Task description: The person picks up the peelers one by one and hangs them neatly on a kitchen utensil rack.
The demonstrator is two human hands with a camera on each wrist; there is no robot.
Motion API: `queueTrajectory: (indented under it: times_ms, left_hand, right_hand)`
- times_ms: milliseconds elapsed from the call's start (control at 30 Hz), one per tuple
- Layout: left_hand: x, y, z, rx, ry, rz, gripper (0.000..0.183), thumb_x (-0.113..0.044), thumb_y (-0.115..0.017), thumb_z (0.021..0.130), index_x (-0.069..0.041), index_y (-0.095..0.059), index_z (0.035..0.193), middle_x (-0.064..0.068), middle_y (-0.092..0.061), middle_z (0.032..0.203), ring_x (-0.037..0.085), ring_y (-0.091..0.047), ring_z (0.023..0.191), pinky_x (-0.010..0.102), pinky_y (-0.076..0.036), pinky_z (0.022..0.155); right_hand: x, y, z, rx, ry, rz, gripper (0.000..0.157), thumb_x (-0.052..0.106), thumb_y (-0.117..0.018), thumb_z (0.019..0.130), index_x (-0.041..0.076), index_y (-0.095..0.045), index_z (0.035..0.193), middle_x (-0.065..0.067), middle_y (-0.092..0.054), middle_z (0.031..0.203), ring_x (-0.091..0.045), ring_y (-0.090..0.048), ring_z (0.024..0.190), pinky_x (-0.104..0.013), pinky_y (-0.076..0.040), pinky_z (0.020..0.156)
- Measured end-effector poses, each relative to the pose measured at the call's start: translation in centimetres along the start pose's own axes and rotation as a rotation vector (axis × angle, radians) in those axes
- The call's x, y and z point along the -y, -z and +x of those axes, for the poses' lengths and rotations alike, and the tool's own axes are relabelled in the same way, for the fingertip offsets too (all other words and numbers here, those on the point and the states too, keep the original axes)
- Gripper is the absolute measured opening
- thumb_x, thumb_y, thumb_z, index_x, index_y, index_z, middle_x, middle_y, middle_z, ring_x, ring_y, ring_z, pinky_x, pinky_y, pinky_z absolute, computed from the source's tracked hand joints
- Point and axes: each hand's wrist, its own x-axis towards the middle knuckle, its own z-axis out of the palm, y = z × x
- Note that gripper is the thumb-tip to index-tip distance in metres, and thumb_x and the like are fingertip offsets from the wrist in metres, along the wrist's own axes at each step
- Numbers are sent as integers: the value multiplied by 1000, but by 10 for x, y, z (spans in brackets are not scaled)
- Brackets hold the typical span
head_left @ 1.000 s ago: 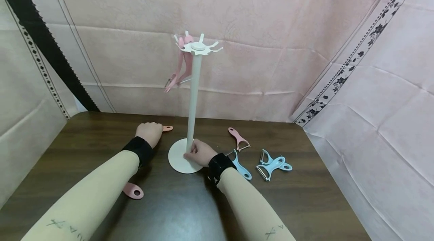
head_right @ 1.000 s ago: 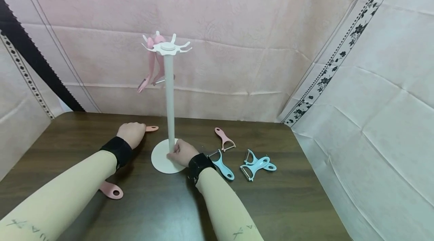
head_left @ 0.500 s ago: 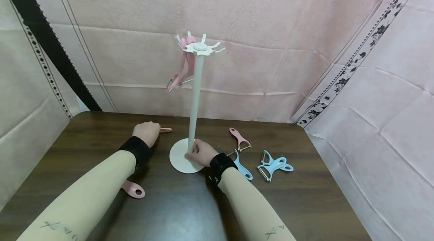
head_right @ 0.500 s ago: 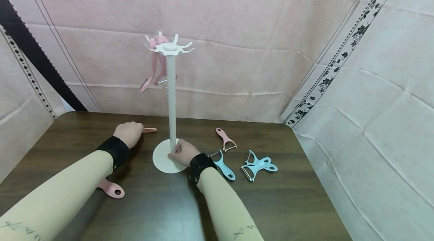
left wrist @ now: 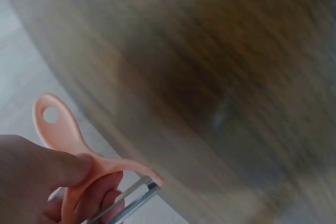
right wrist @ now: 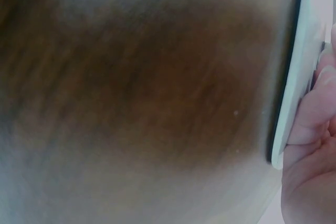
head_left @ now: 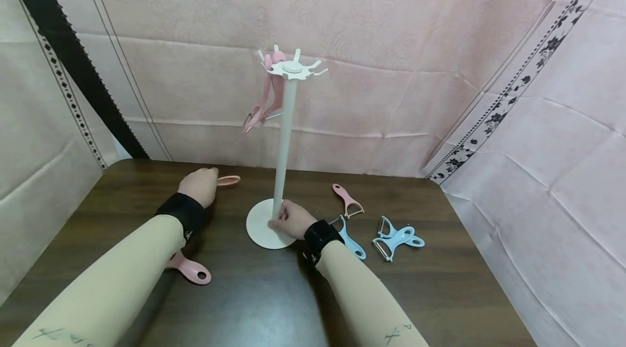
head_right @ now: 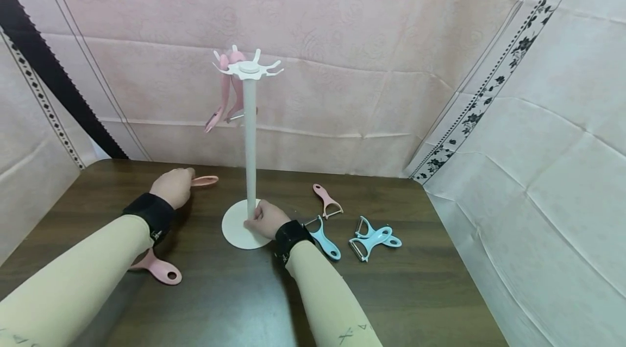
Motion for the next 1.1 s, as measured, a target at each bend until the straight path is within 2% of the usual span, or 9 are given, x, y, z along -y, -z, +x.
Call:
queueTrajectory:
  times_ms: [133,267,400,533,767,900,1100]
  left_hand:
    - [5,10,5,27,117,-190,22,10,-54,85,9,-62,105,21,-63,90,33,-57,76,47,-47,73]
    - [9,30,3,-48,171,-312,19,-2,-51,94,7,-61,108,19,-63,88,32,-57,73,44,-45,67]
    - [12,52,-4,-172,143,-378,22,-14,-53,98,6,-60,104,19,-64,85,30,-59,71,39,-44,60]
    - [4,73,-9,-223,115,-450,26,-20,-54,99,4,-61,103,18,-65,88,27,-58,74,33,-42,58]
    - [-20,106,-11,-301,74,-571,29,-27,-54,99,0,-63,106,17,-65,91,24,-58,76,26,-43,54]
    - [-30,119,-13,-369,22,-595,32,-30,-55,98,-1,-65,105,14,-66,90,21,-58,75,21,-43,53]
    - [-48,130,-15,-430,-56,-619,31,-34,-58,96,-5,-66,103,9,-67,85,19,-55,71,21,-41,52]
  right_hand:
    - [1,-1,0,5,-4,4,27,28,-74,86,12,-52,86,0,-53,72,-15,-51,66,-29,-42,59]
    - [4,-1,0,13,-6,-1,27,29,-73,87,12,-52,88,0,-54,74,-15,-51,67,-29,-42,60]
    - [5,-1,0,16,-7,-17,28,30,-72,87,12,-51,89,-1,-54,75,-15,-52,68,-29,-42,61]
    - [4,0,0,19,-14,-24,28,30,-72,87,12,-52,90,-1,-54,75,-15,-52,68,-29,-43,60]
    - [5,1,1,23,-11,-15,27,30,-72,88,12,-52,90,-1,-54,74,-16,-51,67,-29,-42,59]
    - [5,1,1,20,-11,-19,27,31,-72,88,12,-52,90,-1,-54,74,-15,-50,66,-29,-42,59]
    - [3,1,0,16,-15,-18,26,30,-72,88,13,-52,90,0,-54,75,-14,-51,68,-28,-43,61]
